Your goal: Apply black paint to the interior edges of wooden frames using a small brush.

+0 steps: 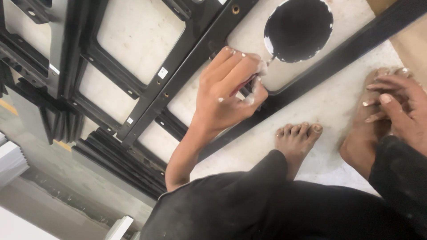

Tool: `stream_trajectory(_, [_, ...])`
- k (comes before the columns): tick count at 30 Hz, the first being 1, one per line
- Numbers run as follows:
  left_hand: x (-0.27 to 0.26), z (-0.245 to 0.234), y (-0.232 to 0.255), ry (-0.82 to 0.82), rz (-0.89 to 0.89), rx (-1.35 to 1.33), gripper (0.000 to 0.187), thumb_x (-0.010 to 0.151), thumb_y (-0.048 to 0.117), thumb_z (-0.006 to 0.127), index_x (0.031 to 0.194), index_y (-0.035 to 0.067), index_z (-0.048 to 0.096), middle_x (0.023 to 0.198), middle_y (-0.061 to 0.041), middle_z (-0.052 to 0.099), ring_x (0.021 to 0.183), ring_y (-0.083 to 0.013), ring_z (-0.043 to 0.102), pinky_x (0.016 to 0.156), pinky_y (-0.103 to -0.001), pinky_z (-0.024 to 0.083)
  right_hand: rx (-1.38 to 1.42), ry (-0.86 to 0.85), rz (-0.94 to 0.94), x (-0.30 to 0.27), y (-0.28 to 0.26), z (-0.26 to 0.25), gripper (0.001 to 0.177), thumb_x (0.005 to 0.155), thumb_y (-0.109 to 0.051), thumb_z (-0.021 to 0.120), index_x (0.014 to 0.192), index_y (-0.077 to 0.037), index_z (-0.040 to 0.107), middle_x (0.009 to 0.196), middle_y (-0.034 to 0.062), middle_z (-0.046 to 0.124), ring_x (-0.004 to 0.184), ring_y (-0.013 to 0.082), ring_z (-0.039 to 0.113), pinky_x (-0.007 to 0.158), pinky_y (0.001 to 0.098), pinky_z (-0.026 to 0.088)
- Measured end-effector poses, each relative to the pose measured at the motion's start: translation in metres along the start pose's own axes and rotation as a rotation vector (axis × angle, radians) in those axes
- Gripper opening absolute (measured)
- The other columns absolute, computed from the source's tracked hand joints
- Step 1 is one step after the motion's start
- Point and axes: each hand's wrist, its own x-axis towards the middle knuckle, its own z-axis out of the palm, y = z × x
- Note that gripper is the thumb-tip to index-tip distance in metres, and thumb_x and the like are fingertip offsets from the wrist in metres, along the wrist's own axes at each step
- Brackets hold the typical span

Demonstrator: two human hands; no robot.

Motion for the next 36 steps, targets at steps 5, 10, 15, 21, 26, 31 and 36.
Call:
stream_trajectory(5, [-0.005,0.000,-0.002,-0.022,-0.022,-0.106,0.027,0.079,-0.008,0.073,0.102,0.003,0.066,0.103,-0.006,0.069,0.084,-0.0211,0.062,0.068,-0.029,0.051,0.030,0.027,-0.011,-0.003,0.001,0.004,0.038,0.113,0.001,0.043,0.151,0.000,0.048,0.133,0.0176,0.061,0.109,0.0194,0.064,0.080,0.0282,0.058])
stream_trajectory(10, [-0.032,0.000,-0.027,0.143,-0.220,-0.349,0.016,0.092,-0.005,0.069,0.106,0.003,0.070,0.099,-0.008,0.073,0.084,-0.0120,0.071,0.075,-0.025,0.060,0.023,0.017,0.022,-0.001,-0.006,0.002,0.040,0.110,0.000,0.044,0.150,-0.001,0.048,0.136,0.0164,0.060,0.106,0.0185,0.065,0.077,0.0288,0.059])
stream_trajectory(15, [-0.041,0.010,-0.069,0.515,-0.432,-0.704,0.010,0.097,-0.003,0.066,0.106,0.001,0.066,0.102,-0.013,0.073,0.087,-0.0134,0.072,0.077,-0.027,0.062,0.020,0.005,-0.011,0.001,0.003,0.002,0.037,0.110,-0.002,0.045,0.146,0.000,0.047,0.133,0.0170,0.059,0.104,0.0183,0.064,0.077,0.0299,0.059])
stream_trajectory(21, [-0.046,0.036,-0.106,0.691,-0.479,-0.416,0.010,0.096,-0.002,0.073,0.103,-0.002,0.067,0.097,-0.015,0.075,0.086,-0.0157,0.074,0.078,-0.027,0.062,0.024,-0.021,-0.018,0.003,0.007,-0.002,0.039,0.110,-0.004,0.045,0.149,-0.001,0.045,0.132,0.0169,0.059,0.106,0.0181,0.063,0.078,0.0287,0.058])
stream_trajectory(26, [-0.043,0.052,-0.105,0.680,-0.402,-0.269,0.010,0.093,-0.003,0.076,0.100,-0.003,0.069,0.100,-0.014,0.076,0.093,-0.0148,0.077,0.085,-0.028,0.065,0.064,0.021,-0.020,0.002,-0.008,0.005,0.037,0.110,-0.005,0.045,0.147,-0.001,0.045,0.132,0.0170,0.059,0.103,0.0171,0.062,0.076,0.0272,0.057])
stream_trajectory(31, [-0.038,0.056,-0.104,0.618,-0.257,0.007,0.015,0.086,-0.005,0.080,0.097,-0.002,0.070,0.100,-0.014,0.077,0.089,-0.0162,0.077,0.075,-0.024,0.063,0.063,0.007,-0.042,0.002,-0.010,0.006,0.038,0.108,-0.005,0.045,0.146,-0.001,0.045,0.131,0.0164,0.059,0.102,0.0169,0.063,0.075,0.0267,0.057])
stream_trajectory(36, [-0.039,0.057,-0.108,0.560,-0.169,0.123,0.017,0.081,-0.008,0.080,0.094,-0.002,0.071,0.098,-0.012,0.076,0.082,-0.0174,0.073,0.070,-0.027,0.059,0.034,0.038,-0.027,-0.001,-0.019,0.011,0.038,0.109,-0.004,0.044,0.146,-0.001,0.046,0.131,0.0165,0.060,0.101,0.0181,0.063,0.075,0.0272,0.056])
